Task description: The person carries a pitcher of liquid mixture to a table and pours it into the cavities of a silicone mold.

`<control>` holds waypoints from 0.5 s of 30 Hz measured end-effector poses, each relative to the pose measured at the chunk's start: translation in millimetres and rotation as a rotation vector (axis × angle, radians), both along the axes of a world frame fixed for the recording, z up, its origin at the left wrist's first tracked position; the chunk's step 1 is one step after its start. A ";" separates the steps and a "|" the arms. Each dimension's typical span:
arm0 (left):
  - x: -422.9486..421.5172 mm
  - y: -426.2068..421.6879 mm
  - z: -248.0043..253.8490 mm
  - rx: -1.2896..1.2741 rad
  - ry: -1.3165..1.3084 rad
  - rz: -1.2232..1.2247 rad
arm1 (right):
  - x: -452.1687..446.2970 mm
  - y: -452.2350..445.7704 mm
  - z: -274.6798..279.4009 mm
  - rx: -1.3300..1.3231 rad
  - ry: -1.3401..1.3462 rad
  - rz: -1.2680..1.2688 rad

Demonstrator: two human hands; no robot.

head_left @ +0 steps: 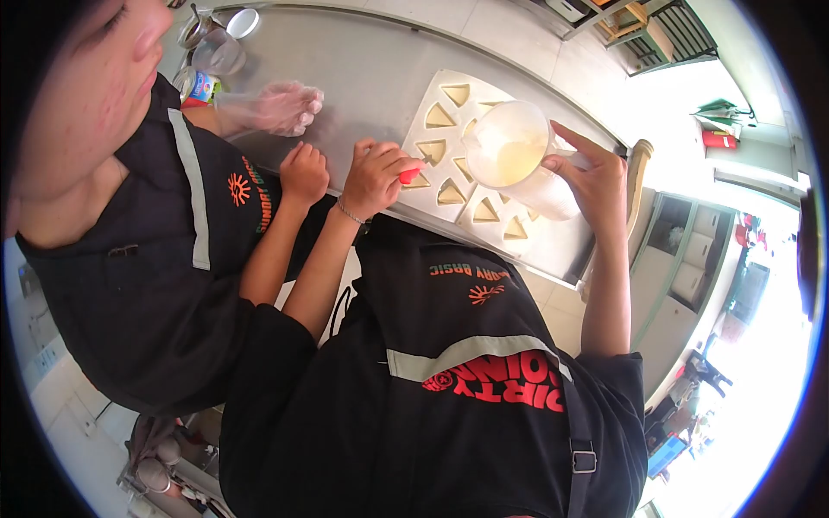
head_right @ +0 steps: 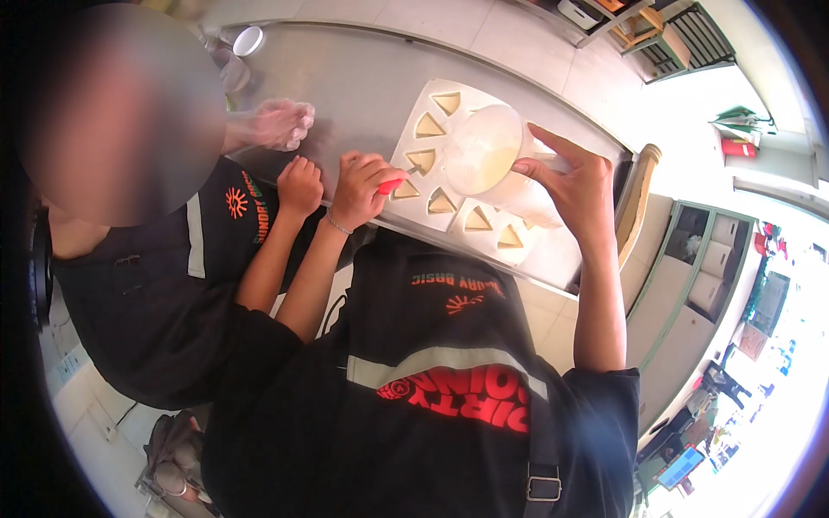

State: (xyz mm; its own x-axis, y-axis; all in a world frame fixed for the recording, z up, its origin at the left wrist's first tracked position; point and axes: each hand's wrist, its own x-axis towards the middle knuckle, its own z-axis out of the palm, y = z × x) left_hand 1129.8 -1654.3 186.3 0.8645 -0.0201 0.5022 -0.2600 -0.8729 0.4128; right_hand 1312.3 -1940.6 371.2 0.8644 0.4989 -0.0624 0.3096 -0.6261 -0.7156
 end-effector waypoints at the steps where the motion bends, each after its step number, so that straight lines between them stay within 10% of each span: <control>1: -1.9 -1.4 1.3 -0.012 0.003 -0.012 | -0.6 -1.2 0.6 -0.010 0.009 -0.007; 15: 17.0 2.4 10.8 0.150 0.059 -0.166 | -4.3 0.8 2.9 0.012 -0.016 0.007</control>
State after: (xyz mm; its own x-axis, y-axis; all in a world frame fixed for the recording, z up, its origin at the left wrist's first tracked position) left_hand 1146.8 -1651.9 197.1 0.8706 -0.2354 0.4320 -0.3850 -0.8726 0.3006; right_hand 1308.1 -1939.7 374.2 0.8618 0.5054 -0.0429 0.3250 -0.6152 -0.7183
